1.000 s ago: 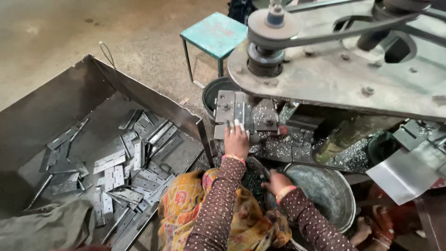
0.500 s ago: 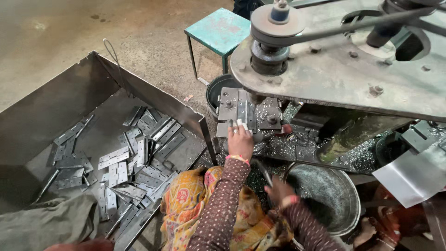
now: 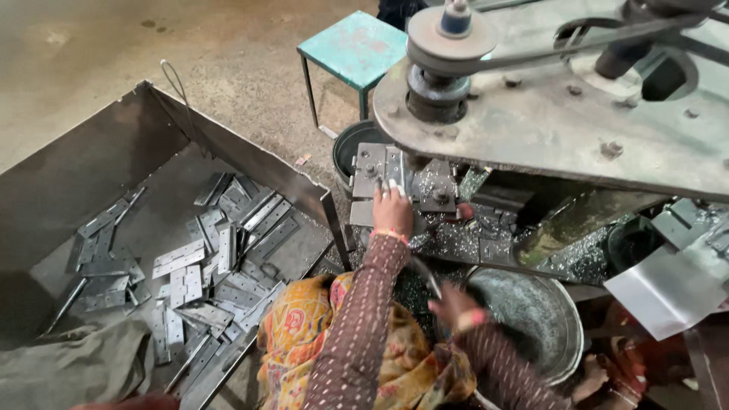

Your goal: The person sits on the floor and repeatedly picks up metal pieces from a bin, places them into a press machine, and operates the lever to process them. The person then removes the processed pieces and places them back into the bin.

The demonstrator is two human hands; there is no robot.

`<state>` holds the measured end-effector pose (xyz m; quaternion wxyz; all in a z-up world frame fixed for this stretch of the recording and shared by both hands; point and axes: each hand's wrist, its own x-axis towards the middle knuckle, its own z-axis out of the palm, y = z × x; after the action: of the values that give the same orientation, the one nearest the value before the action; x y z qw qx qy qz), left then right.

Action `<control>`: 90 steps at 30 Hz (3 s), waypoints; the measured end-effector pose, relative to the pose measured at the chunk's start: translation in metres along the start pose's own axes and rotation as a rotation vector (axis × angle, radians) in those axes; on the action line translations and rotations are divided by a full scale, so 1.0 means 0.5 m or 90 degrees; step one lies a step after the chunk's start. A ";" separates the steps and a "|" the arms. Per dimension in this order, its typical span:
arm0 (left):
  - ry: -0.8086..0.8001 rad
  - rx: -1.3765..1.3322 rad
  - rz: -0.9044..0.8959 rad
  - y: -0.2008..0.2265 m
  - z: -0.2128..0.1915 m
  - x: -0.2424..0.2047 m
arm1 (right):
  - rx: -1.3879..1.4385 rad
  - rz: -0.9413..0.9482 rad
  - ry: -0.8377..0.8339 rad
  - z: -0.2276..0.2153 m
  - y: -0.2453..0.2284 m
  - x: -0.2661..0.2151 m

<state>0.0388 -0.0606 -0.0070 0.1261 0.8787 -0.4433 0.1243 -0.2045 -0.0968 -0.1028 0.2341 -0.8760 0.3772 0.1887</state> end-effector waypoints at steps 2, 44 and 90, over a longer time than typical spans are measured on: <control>0.045 0.045 0.037 -0.005 -0.015 -0.014 | 0.026 -0.034 0.050 0.014 0.029 0.016; -0.035 -0.056 0.033 -0.050 0.011 0.019 | -0.056 -0.055 0.028 -0.100 -0.044 0.018; 0.167 -0.147 0.125 -0.164 -0.287 -0.232 | 0.104 -0.111 0.443 -0.258 -0.171 -0.163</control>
<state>0.0231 0.1207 0.0798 0.2700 0.7871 -0.5183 0.1975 -0.1731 -0.0697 0.0672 0.1760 -0.8952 0.3717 -0.1716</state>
